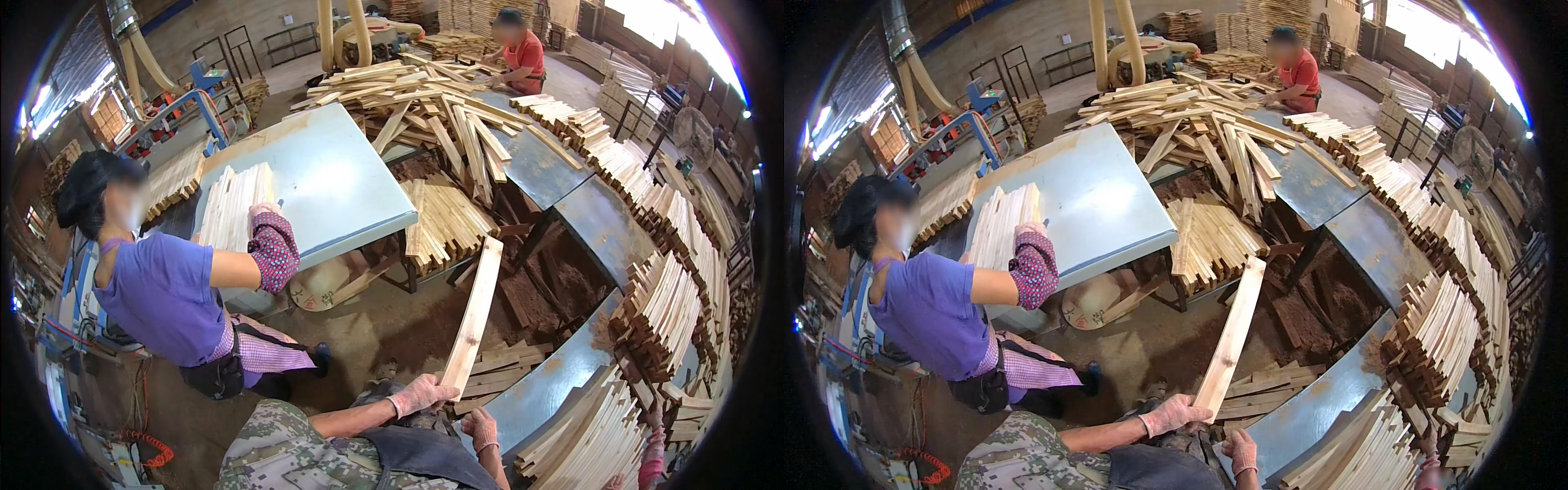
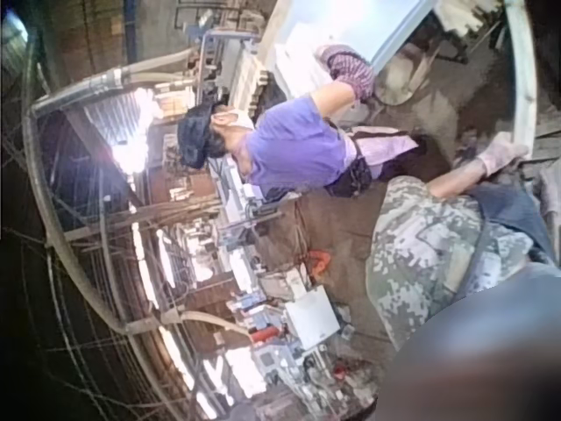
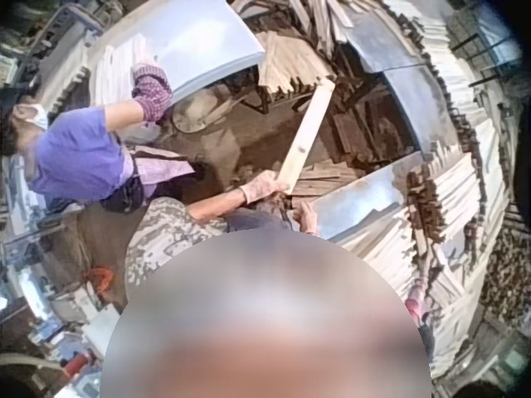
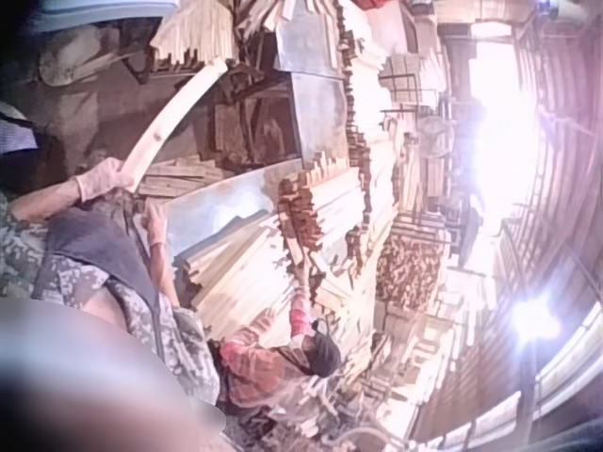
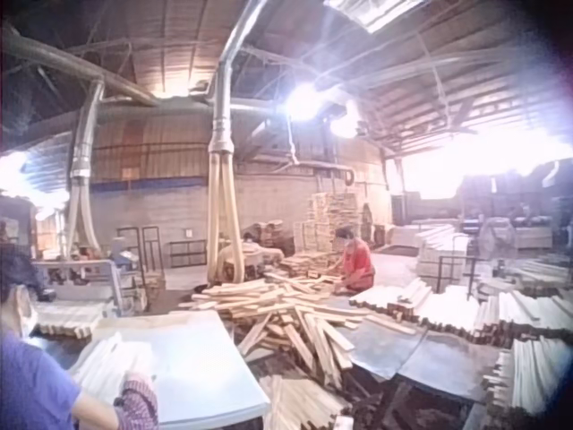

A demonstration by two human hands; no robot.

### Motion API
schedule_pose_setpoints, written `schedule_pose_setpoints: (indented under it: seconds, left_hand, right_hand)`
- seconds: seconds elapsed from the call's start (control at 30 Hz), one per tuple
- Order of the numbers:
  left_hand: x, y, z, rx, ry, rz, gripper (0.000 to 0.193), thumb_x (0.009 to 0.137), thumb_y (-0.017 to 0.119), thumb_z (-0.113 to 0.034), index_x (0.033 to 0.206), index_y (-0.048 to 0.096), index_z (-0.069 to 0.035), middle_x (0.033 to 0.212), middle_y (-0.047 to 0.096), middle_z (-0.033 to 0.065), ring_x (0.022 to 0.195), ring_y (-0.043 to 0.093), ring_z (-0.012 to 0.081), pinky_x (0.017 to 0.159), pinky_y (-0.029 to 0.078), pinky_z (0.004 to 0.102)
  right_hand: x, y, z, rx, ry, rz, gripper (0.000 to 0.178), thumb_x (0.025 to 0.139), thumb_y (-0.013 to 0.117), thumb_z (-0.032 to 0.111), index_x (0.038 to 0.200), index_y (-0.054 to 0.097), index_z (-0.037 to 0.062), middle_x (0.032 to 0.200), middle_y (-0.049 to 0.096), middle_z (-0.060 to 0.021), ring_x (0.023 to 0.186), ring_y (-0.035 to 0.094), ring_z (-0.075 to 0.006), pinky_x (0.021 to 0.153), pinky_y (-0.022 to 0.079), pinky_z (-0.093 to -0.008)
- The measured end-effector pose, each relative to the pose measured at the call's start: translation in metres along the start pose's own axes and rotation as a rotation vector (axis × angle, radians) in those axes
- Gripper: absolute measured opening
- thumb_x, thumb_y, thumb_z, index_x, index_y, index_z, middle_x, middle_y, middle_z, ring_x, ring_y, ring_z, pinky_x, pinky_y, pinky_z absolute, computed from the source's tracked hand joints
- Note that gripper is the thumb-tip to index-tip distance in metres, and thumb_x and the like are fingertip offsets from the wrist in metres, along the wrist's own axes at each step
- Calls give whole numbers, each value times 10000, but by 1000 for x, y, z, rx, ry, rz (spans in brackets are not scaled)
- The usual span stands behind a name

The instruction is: The person repeatedly picks up stacks of light-colored wooden planks from a metal table and places them onto a conveyor belt. The person also moves planks between different piles on the table, organizing them into neat stacks.

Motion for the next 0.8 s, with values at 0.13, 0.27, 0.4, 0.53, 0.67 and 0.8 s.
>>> schedule_pose_setpoints:
  seconds: [0.13,0.27,0.4,0.53,0.67,0.8]
  left_hand:
    - [0,-3,-6,18,17,-31,376,947,815,-402,922,773,-29,668,632,0,528,539,97,489,411,286]
    - [6,-23,-8,95,87,-129,369,957,798,-397,975,770,-29,683,643,-1,530,533,92,494,416,288]
    - [-22,-53,-57,224,104,-281,353,951,789,-383,1004,777,-34,718,684,24,592,576,118,559,471,317]
    - [-64,-124,-113,427,335,-618,362,952,745,-398,1019,784,-44,783,750,86,747,690,189,731,550,362]
    - [-105,-208,-167,503,323,-883,389,900,746,-455,930,772,-68,788,752,129,733,718,271,731,566,424]
    - [-147,-325,-194,943,259,-1383,424,859,748,-458,1089,712,-103,802,745,198,758,736,408,720,575,513]
  right_hand:
    - [11,-26,-36,21,70,-68,54,989,616,101,1017,626,56,710,537,-30,559,550,-191,514,479,-344]
    - [24,-51,-72,-44,88,-54,155,978,649,126,1086,685,20,745,612,-59,591,600,-206,535,496,-355]
    - [11,-42,-66,-177,79,-100,194,997,660,159,1120,699,15,816,670,-78,667,642,-212,608,529,-359]
    - [12,-20,-58,-235,52,-18,121,969,669,158,970,674,37,726,601,-52,575,579,-190,515,471,-346]
    - [35,4,-74,-55,141,174,150,971,632,98,847,549,102,682,499,-10,545,497,-155,483,401,-322]
    - [33,51,-38,-63,134,165,247,1000,584,32,834,450,157,686,424,12,515,415,-126,453,317,-273]
Point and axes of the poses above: each hand's wrist, its own x-axis towards the middle knuckle, its own y-axis out of the palm, z = x × y, the point moved 8 cm from there along x, towards the middle knuckle
